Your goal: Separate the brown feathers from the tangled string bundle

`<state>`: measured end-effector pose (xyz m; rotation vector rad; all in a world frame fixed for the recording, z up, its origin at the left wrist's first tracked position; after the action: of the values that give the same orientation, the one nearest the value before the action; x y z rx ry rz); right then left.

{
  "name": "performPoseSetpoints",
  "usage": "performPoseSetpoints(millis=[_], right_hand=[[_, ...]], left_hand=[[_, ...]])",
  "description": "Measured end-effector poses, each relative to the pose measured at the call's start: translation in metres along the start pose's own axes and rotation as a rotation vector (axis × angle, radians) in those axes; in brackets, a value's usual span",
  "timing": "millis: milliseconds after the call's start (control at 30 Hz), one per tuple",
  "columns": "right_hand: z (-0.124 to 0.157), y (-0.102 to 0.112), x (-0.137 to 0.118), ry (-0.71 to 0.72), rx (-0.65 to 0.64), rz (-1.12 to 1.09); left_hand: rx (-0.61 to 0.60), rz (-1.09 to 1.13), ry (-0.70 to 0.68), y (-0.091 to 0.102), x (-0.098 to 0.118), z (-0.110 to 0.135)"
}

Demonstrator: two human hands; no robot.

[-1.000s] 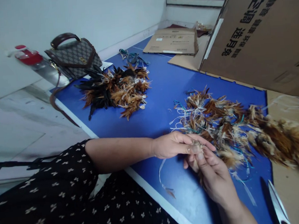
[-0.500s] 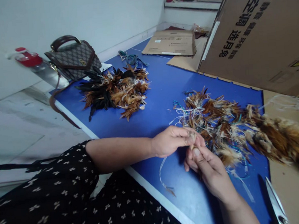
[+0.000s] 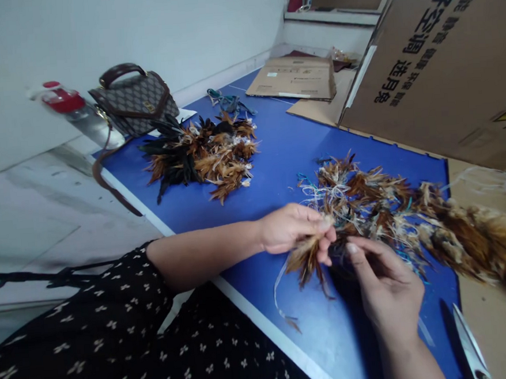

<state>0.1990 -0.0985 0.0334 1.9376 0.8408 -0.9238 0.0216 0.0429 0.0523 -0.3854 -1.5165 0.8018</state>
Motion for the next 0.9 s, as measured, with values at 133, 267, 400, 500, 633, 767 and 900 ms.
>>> performPoseSetpoints(millis=[133,267,400,500,633,767,900], right_hand=[[-0.003,-0.004,-0.017,0.046,-0.089,0.082],[-0.004,-0.009,-0.023,0.138,-0.159,0.101],[-0.004,-0.012,-0.022,0.127,-0.169,0.082],[-0.006,-0.013,-0.027,0.123,-0.198,0.066],[-0.009,-0.017,-0.035,0.165,-0.239,0.04],[-0.009,-0.021,-0.039,0.137,-0.239,0.101],[-0.007,-0.007,-0.049,0.094,-0.188,0.186]], left_hand=[[-0.065,-0.012,0.138,-0.002,-0.026,-0.002],[-0.043,-0.031,0.196,-0.003,-0.028,-0.001],[-0.023,-0.055,0.21,-0.002,-0.027,0.001],[-0.023,-0.077,0.185,-0.003,-0.026,0.003],[0.018,-0.156,0.183,-0.004,-0.026,0.007],[0.059,-0.237,0.154,-0.004,-0.027,0.008],[0.086,-0.237,0.111,-0.002,-0.026,0.006]])
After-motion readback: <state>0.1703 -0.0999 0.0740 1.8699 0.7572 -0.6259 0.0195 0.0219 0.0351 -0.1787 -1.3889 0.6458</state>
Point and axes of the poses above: each hand's wrist, its own z-axis away from the middle knuckle, its own y-axis out of the back of the hand, x = y × z, the point moved 4 cm from there along -z, towards the middle knuckle, and after that the axes turned 5 degrees about -x, right-handed, at the moved point
